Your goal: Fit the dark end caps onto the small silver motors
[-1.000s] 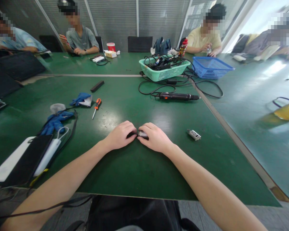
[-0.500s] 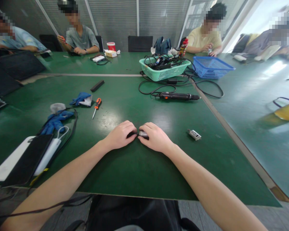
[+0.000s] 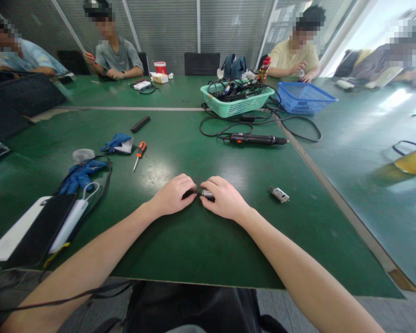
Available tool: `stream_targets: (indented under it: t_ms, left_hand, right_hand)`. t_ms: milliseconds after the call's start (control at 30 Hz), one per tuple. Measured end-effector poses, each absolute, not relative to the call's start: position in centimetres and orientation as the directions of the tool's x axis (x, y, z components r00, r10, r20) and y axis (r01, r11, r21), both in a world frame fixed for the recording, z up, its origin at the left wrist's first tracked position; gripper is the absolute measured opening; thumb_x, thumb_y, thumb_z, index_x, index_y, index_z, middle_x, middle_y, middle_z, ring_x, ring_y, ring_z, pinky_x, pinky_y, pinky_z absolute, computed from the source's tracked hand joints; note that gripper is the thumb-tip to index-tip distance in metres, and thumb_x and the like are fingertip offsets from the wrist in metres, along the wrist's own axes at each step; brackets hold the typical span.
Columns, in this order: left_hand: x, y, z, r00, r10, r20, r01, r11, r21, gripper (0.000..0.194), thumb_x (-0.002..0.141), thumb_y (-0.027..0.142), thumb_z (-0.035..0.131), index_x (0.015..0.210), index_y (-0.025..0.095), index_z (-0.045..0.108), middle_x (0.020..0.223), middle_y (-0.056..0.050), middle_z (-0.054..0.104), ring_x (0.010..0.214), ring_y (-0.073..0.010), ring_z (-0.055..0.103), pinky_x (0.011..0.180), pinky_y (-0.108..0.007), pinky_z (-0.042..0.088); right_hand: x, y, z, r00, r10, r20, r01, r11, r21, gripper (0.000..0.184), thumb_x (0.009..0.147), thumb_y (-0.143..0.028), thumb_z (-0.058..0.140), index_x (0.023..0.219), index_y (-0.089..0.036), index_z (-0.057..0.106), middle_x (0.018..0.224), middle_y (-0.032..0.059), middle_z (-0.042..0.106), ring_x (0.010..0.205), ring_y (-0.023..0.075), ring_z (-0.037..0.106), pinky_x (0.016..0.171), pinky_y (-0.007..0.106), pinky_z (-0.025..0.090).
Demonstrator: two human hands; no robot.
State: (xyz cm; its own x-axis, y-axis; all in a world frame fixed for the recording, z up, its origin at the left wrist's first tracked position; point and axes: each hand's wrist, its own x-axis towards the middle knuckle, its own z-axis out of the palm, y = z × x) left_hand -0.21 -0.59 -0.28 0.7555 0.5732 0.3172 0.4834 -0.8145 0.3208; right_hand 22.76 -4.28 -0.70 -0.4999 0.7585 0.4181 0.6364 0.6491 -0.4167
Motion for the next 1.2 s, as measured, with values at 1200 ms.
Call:
stream_targets:
  t_ms: [1200]
  left_hand:
    - [0.00, -0.54, -0.38, 0.761, 0.565, 0.318, 0.476, -0.820, 0.318, 0.021, 0.103, 0.032, 0.051, 0.095, 0.017, 0.065, 0.094, -0.006, 0.065, 0.095, -0.0215, 0.057, 0.086, -0.036, 0.049]
  right_hand:
    - [22.67, -4.05, -1.37, -0.579, 0.659, 0.480, 0.668, 0.721, -0.185, 0.018, 0.100, -0.032, 0.059, 0.108, -0.019, 0.069, 0.107, 0.0112, 0.073, 0.097, 0.0266, 0.065, 0.089, 0.043, 0.053]
